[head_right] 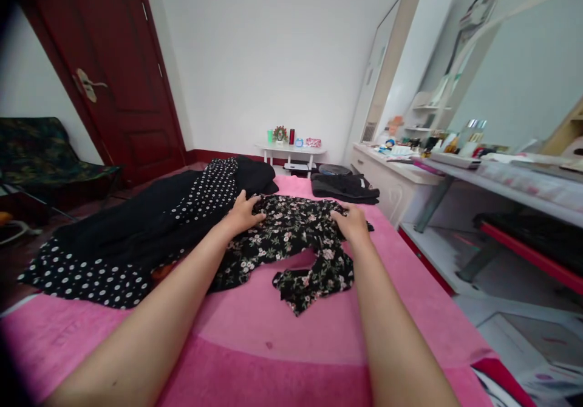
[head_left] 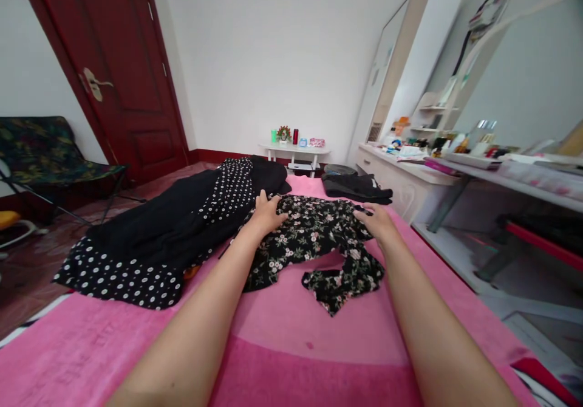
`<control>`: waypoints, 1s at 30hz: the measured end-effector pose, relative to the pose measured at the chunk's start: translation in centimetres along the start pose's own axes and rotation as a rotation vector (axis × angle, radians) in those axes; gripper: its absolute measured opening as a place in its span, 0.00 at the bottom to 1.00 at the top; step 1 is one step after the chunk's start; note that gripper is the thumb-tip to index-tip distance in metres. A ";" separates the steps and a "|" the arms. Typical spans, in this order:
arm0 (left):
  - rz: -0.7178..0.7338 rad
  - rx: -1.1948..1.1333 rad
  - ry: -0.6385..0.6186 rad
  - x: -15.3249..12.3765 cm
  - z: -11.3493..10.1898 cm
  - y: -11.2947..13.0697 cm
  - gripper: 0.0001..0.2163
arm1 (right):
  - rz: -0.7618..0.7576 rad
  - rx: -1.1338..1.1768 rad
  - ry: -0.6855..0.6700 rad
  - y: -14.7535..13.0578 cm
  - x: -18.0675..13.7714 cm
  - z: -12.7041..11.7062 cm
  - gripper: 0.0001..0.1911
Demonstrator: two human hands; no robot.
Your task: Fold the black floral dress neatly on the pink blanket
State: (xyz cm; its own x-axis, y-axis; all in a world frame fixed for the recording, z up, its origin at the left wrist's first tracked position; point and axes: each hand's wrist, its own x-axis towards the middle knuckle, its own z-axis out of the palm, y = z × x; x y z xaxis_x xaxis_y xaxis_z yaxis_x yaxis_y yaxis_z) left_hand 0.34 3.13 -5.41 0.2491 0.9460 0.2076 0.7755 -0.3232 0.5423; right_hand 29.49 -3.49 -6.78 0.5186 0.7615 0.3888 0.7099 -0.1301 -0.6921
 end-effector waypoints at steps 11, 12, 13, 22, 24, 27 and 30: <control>0.191 0.139 -0.003 -0.1 1.0 0.1 0.20 | 0.144 -0.120 -0.063 4.4 -0.4 1.6 0.20; 0.238 0.117 -0.020 -0.2 0.7 0.5 0.19 | 0.137 -0.123 -0.069 4.3 -0.4 1.6 0.21; 0.286 0.086 -0.070 -0.5 0.4 1.0 0.19 | 0.129 -0.127 -0.077 4.1 -0.4 1.6 0.21; 0.297 0.032 -0.300 -3.6 2.2 4.5 0.18 | 0.029 -0.191 -0.209 1.0 -1.0 0.7 0.20; 0.229 -0.030 -0.213 -3.3 2.9 4.2 0.09 | -0.006 -0.225 -0.216 0.2 -1.2 0.4 0.22; 0.172 -0.128 -0.088 -2.0 3.2 3.0 0.07 | -0.055 -0.221 -0.218 -0.7 -1.2 0.1 0.22; 0.105 -0.271 0.070 -0.3 2.9 1.7 0.07 | -0.083 -0.181 -0.282 -1.1 -1.2 0.1 0.21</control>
State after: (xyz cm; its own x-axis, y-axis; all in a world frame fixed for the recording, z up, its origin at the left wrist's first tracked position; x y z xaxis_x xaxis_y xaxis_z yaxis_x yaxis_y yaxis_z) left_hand 3.27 2.33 -6.92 0.2720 0.9058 0.3248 0.5624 -0.4235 0.7102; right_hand 28.04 -4.23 -6.57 0.3215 0.9163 0.2388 0.8306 -0.1517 -0.5358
